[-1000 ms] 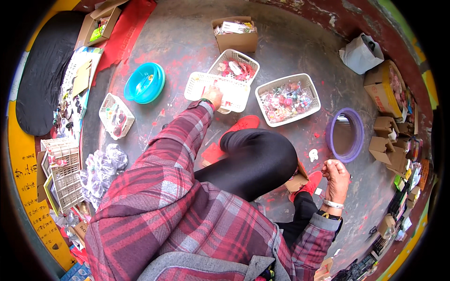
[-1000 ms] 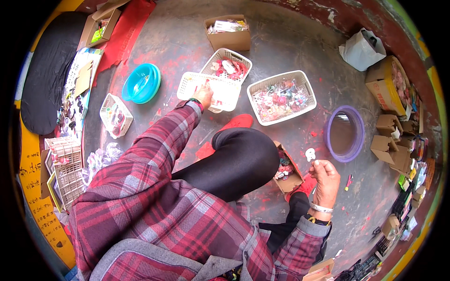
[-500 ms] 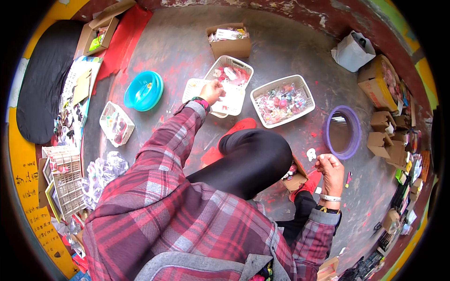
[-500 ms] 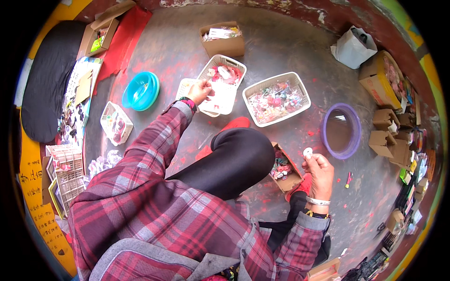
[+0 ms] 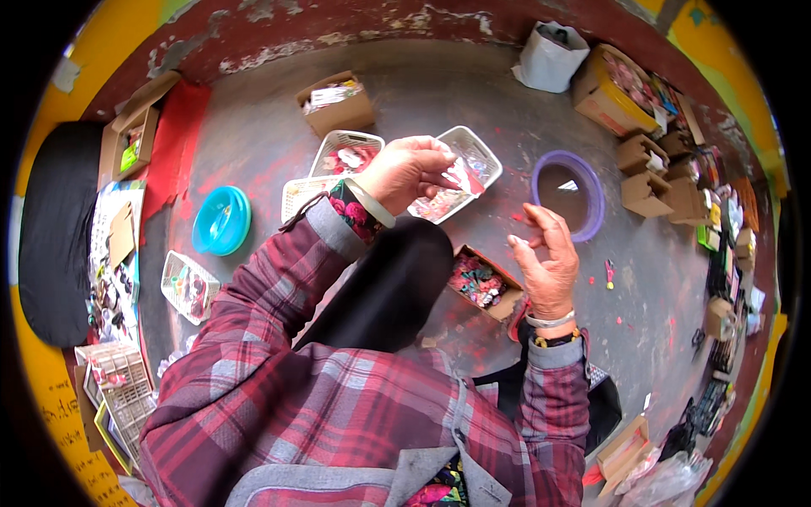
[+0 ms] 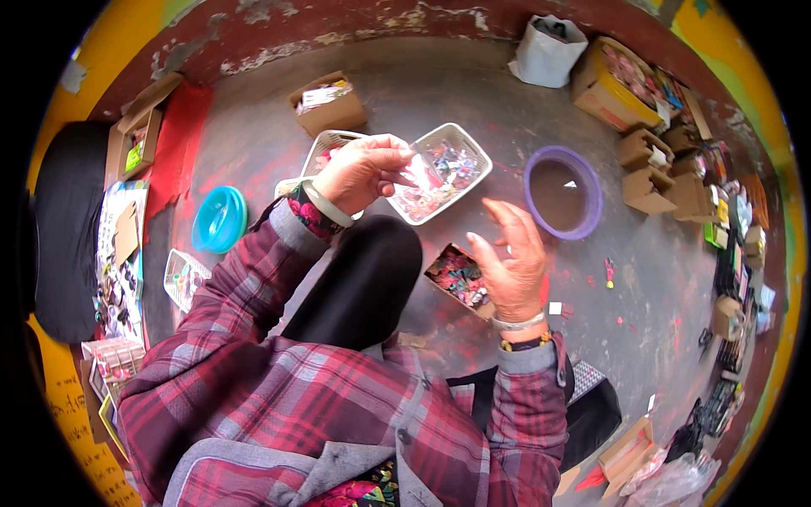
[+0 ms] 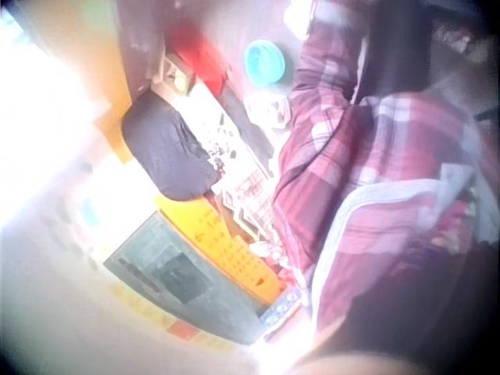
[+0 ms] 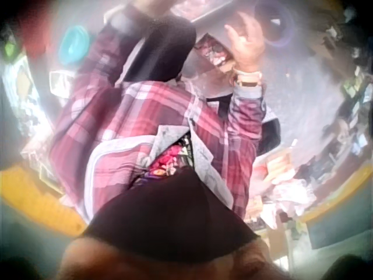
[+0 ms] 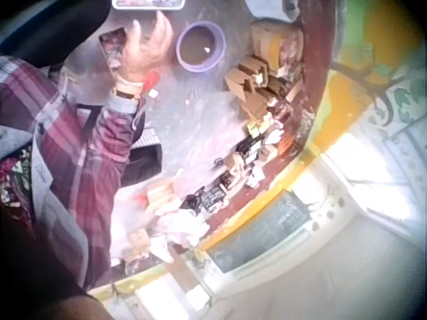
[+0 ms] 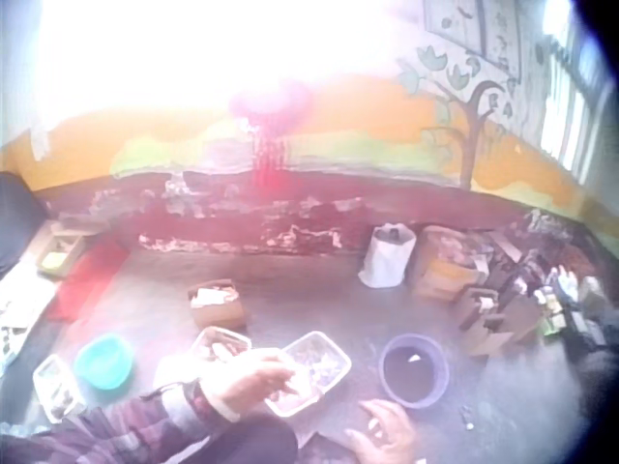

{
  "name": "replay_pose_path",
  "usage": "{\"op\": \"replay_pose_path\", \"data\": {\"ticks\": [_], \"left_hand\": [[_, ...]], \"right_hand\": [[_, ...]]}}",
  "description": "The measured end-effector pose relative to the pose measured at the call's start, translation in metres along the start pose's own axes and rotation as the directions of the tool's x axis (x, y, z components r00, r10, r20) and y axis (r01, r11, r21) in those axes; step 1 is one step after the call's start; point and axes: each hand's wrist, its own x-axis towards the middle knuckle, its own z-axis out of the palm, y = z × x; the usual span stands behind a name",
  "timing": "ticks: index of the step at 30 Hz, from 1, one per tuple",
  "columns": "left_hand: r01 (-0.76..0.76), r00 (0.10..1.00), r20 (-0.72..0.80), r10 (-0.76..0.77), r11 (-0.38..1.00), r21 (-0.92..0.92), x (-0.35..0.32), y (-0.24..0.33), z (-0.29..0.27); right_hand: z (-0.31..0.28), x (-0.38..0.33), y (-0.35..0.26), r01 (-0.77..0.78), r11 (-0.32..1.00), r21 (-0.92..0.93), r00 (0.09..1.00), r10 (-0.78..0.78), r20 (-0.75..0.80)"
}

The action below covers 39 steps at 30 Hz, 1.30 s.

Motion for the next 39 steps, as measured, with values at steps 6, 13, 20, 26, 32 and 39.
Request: {"op": "replay_pose_path", "data": {"ticks": [6,13,20,26,32,39], "left_hand": [[0.111,0.978,0.174,-0.112,0.994,0.018,-0.003,-0.011,0.057],[0.202,0.965,0.163,-0.207,0.978,0.049,-0.016,-0.025,0.08],[-0.089,0.996,0.057,0.075,0.949,0.302,-0.009,-0.042,0.075],[0.035,0.987,0.13,-0.091,0.924,0.381,-0.019,-0.039,0.089],[0.03,0.992,0.104,-0.079,0.913,0.407,-0.011,-0.045,0.074],[-0.128,0.983,-0.093,0.161,0.95,0.286,0.003,-0.013,0.003]], "right_hand": [[-0.017,-0.002,-0.004,0.212,0.959,-0.188,0.971,-0.229,-0.071],[-0.02,-0.012,0.006,-0.248,0.893,0.375,0.955,0.29,-0.059],[-0.027,-0.007,0.02,-0.408,0.451,0.794,0.823,0.558,0.106],[-0.021,-0.006,0.022,-0.429,0.539,0.724,0.829,0.554,0.079],[-0.017,-0.006,0.02,-0.472,0.6,0.646,0.832,0.546,0.101],[-0.023,-0.007,0.037,-0.487,0.422,0.765,0.773,0.615,0.154]]}}
